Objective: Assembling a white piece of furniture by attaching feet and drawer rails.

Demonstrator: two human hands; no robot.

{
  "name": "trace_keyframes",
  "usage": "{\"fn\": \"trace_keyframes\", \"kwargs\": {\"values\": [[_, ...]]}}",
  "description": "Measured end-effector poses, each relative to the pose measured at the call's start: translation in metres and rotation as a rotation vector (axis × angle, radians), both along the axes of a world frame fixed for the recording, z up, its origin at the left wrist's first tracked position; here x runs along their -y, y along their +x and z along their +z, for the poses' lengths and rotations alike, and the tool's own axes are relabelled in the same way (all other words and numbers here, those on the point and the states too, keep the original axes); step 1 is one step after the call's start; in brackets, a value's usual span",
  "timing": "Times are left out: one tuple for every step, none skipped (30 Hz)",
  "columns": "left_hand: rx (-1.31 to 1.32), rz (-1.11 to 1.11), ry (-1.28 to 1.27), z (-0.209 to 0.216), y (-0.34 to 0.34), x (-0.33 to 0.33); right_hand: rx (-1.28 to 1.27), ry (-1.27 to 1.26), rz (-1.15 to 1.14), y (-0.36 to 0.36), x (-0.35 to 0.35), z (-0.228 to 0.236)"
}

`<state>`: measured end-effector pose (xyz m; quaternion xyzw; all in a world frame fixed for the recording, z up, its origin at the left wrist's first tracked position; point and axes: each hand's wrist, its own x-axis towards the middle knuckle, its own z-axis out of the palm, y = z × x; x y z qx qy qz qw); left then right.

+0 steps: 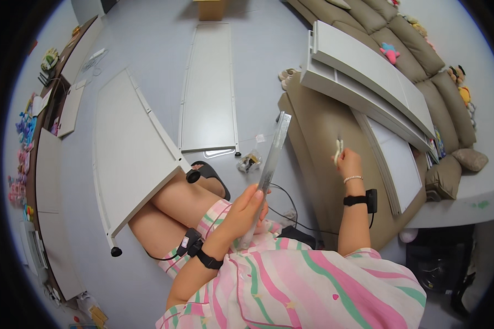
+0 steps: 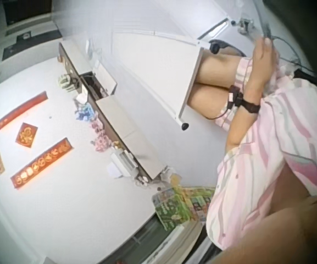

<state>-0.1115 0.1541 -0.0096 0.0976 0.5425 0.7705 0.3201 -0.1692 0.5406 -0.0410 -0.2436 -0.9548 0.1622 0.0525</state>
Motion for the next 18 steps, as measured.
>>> {"fn": "trace_keyframes", "kwargs": {"values": [[0.007, -0.022, 0.002, -0.001, 0.0, -0.002, -0.002, 0.004, -0.011, 0.005, -0.019, -0.006], [0.013, -0.043, 0.003, -0.001, 0.0, -0.003, 0.067, 0.15, -0.062, 0.011, -0.034, -0.011], [0.01, -0.05, 0.006, -0.002, -0.002, -0.004, 0.136, 0.296, -0.11, 0.014, -0.047, -0.014], [0.004, -0.062, -0.012, -0.002, -0.001, -0.005, 0.137, 0.298, -0.118, 0.017, -0.056, -0.015], [-0.001, -0.074, -0.031, -0.002, -0.001, -0.006, 0.118, 0.3, -0.169, 0.018, -0.065, -0.016], [0.0, -0.076, -0.033, -0.001, -0.001, -0.005, 0.099, 0.301, -0.213, 0.016, -0.065, -0.015], [0.013, -0.071, -0.031, 0.001, -0.001, -0.005, 0.102, 0.299, -0.214, 0.013, -0.066, -0.012], [0.025, -0.066, -0.031, 0.002, -0.001, -0.004, 0.117, 0.302, -0.299, 0.01, -0.069, -0.008], [0.028, -0.061, -0.035, 0.001, 0.0, -0.002, 0.131, 0.304, -0.378, 0.007, -0.066, -0.002], [0.026, -0.046, -0.034, 0.0, 0.0, 0.0, 0.131, 0.299, -0.364, 0.004, -0.059, 0.002], [0.024, -0.029, -0.034, -0.001, -0.001, 0.003, 0.088, 0.404, -0.365, 0.003, -0.05, 0.005], [0.022, -0.012, -0.041, -0.001, -0.002, 0.004, 0.041, 0.508, -0.362, 0.0, -0.038, 0.011], [-0.02, 0.004, -0.031, -0.001, -0.002, 0.006, -0.043, 0.479, -0.218, -0.004, -0.016, 0.02], [-0.06, 0.018, -0.024, -0.002, -0.001, 0.007, -0.125, 0.446, -0.076, -0.007, 0.013, 0.03], [-0.07, 0.035, -0.025, 0.0, -0.002, 0.009, -0.236, 0.131, 0.072, -0.01, 0.046, 0.04], [-0.067, 0.048, -0.032, 0.001, -0.003, 0.011, -0.339, -0.186, 0.214, -0.012, 0.082, 0.049], [-0.087, 0.078, -0.063, 0.0, -0.003, 0.012, -0.328, -0.496, 0.298, -0.013, 0.118, 0.055], [-0.105, 0.11, -0.092, 0.0, -0.001, 0.015, -0.307, -0.805, 0.381, -0.013, 0.149, 0.062]]}}
